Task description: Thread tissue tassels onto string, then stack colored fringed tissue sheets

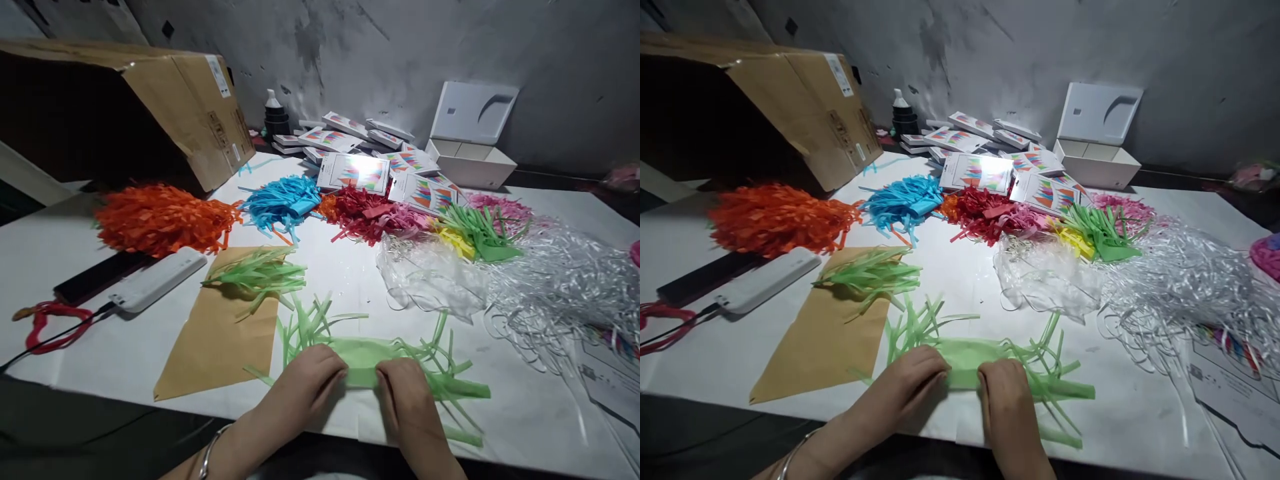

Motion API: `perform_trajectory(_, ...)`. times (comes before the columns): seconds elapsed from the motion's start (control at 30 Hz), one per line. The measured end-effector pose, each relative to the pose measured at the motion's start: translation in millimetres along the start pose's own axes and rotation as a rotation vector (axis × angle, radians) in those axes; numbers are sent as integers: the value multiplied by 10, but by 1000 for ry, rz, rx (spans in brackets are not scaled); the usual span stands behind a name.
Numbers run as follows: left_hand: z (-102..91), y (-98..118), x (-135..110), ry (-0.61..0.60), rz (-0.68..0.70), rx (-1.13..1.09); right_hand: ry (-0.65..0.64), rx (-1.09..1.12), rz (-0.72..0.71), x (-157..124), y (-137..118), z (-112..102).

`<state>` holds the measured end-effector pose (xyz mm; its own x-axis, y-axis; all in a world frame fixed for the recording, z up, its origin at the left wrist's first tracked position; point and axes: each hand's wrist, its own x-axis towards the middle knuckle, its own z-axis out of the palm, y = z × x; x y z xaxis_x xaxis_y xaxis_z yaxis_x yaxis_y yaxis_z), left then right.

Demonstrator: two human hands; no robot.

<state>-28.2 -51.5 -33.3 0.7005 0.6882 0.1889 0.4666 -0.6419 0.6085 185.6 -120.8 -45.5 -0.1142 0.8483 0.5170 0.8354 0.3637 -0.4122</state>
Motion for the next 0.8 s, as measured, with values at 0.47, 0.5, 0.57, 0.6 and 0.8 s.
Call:
perform_trajectory(0.47, -57, 43, 355, -150, -395, 386, 27, -257, 170, 251, 0, 156)
perform_trajectory(0.5, -61, 39, 365, -160, -394, 388, 62, -238, 122, 240, 0, 119)
perform_trajectory(0.57, -61, 20, 372, -172, -393, 385, 66, -154, -27, 191, 9, 72)
perform_trajectory(0.6, -58, 6, 368, -172, -392, 380, 40, -111, -106, 159, 17, 67)
perform_trajectory(0.8, -61, -20, 223, 108, -206, 298, -6, -106, -217, 68, 27, 151)
